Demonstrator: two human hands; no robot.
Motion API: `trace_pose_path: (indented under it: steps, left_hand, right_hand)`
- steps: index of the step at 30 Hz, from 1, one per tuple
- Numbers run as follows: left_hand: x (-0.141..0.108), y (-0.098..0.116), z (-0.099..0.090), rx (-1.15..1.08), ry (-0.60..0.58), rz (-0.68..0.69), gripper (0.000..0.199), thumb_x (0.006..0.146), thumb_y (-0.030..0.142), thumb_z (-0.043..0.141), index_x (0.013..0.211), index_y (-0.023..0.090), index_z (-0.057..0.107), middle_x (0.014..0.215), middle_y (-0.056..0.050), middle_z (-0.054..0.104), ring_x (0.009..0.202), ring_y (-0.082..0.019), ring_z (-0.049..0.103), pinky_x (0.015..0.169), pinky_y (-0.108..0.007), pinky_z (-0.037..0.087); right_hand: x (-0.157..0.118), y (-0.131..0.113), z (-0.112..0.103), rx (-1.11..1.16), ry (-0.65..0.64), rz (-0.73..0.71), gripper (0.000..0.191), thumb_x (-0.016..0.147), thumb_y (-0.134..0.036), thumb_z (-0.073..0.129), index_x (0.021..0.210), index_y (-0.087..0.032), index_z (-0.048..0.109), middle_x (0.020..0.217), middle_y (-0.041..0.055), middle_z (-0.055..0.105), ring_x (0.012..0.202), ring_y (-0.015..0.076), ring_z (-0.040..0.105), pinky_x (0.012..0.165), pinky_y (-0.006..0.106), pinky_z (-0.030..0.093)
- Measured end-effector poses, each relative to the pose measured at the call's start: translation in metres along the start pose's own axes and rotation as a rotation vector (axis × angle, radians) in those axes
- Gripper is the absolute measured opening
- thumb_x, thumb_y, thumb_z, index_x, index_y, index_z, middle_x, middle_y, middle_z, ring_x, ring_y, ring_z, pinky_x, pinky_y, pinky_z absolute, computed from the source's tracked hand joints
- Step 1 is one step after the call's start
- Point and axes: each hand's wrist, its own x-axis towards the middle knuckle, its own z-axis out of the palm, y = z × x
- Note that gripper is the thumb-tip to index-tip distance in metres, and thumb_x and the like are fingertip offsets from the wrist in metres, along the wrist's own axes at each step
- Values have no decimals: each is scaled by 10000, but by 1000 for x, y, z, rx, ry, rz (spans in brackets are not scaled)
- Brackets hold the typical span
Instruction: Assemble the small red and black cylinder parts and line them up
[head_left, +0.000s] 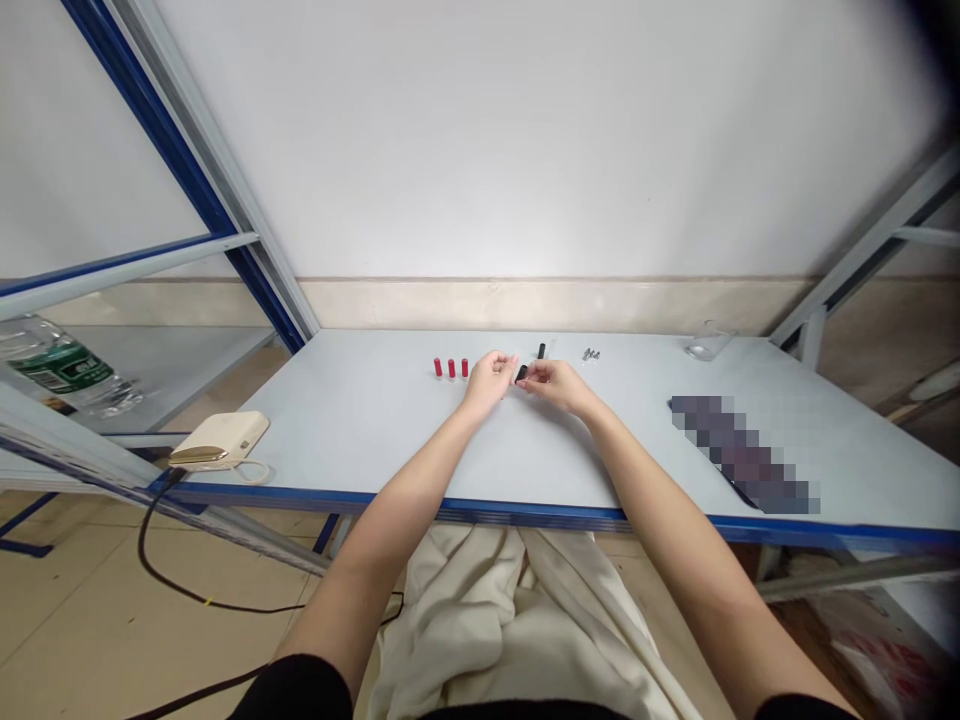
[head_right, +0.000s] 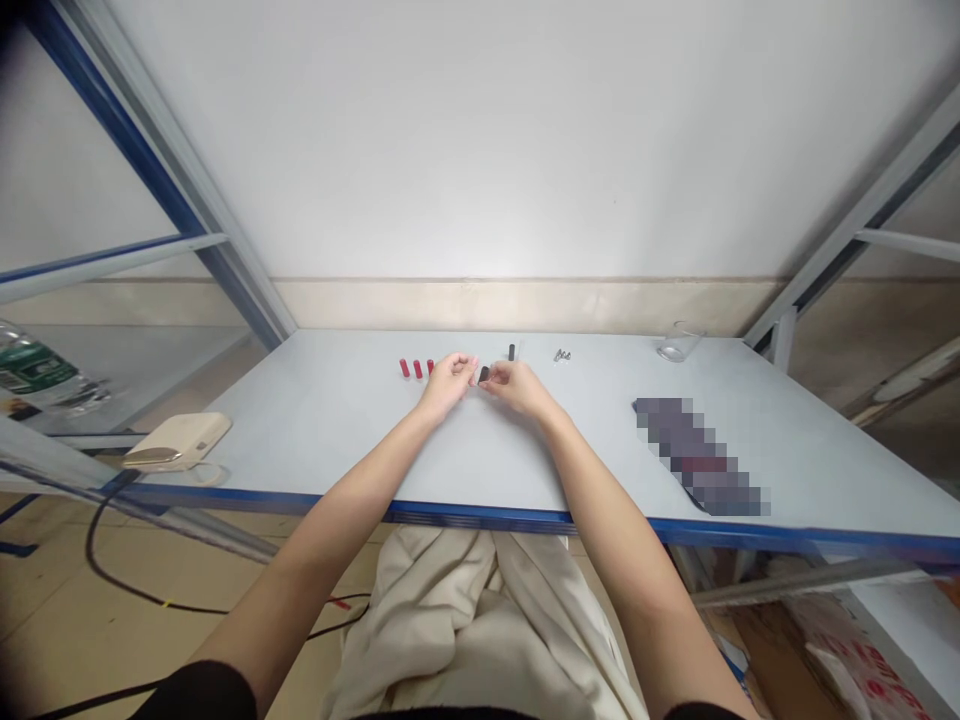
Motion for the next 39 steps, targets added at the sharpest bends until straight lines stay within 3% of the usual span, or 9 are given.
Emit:
trace_pose_path:
  steps: [3, 9, 16, 26, 34, 39]
  left_hand:
    - [-2, -5, 1, 307, 20, 171, 124, 815, 282, 517, 751, 183, 555, 647, -3, 573, 583, -120, 502, 563, -219, 355]
    - [-12, -3, 5, 653, -230, 317, 188, 839, 291, 455, 799, 208, 619, 666, -32, 612, 608, -166, 538, 600, -249, 371]
    - [-15, 3, 5, 742, -371, 331, 223, 850, 286, 416, 812, 211, 622, 682, -48, 612, 609, -183, 536, 597, -265, 354]
    - [-17, 6, 4, 823, -420, 329, 256, 866, 304, 380, 827, 197, 610, 710, -53, 623, 650, -183, 560, 607, -262, 380]
    - [-18, 10, 4, 892, -441, 321, 289, 880, 316, 358, 907, 199, 620, 777, -50, 650, 709, -181, 589, 661, -265, 421]
    - [-18, 9, 5, 914, -450, 336, 288, 881, 314, 358, 918, 200, 621, 794, -53, 656, 728, -189, 602, 664, -271, 430]
  right_hand:
    - [2, 7, -6, -57, 92, 61, 245, 693, -392, 576, 666, -150, 596, 598, 16, 569, 567, 125, 475, 535, 239, 350]
    - [17, 32, -29, -159, 175, 279, 212, 653, -367, 607, 637, -159, 645, 614, 50, 633, 530, 145, 524, 518, 254, 368]
    - [36, 42, -36, -279, 134, 353, 160, 622, -329, 613, 612, -173, 649, 582, 46, 636, 510, 142, 524, 530, 253, 363]
    - [37, 55, -14, -367, 259, 265, 179, 668, -341, 605, 638, -167, 627, 659, 37, 642, 626, 151, 551, 562, 235, 341]
    - [38, 60, -12, -380, 226, 269, 157, 705, -302, 612, 693, -150, 647, 697, 54, 654, 655, 155, 567, 589, 235, 362]
    - [35, 62, -15, -415, 182, 284, 116, 737, -144, 550, 780, -122, 655, 801, 92, 677, 715, 154, 587, 635, 224, 386]
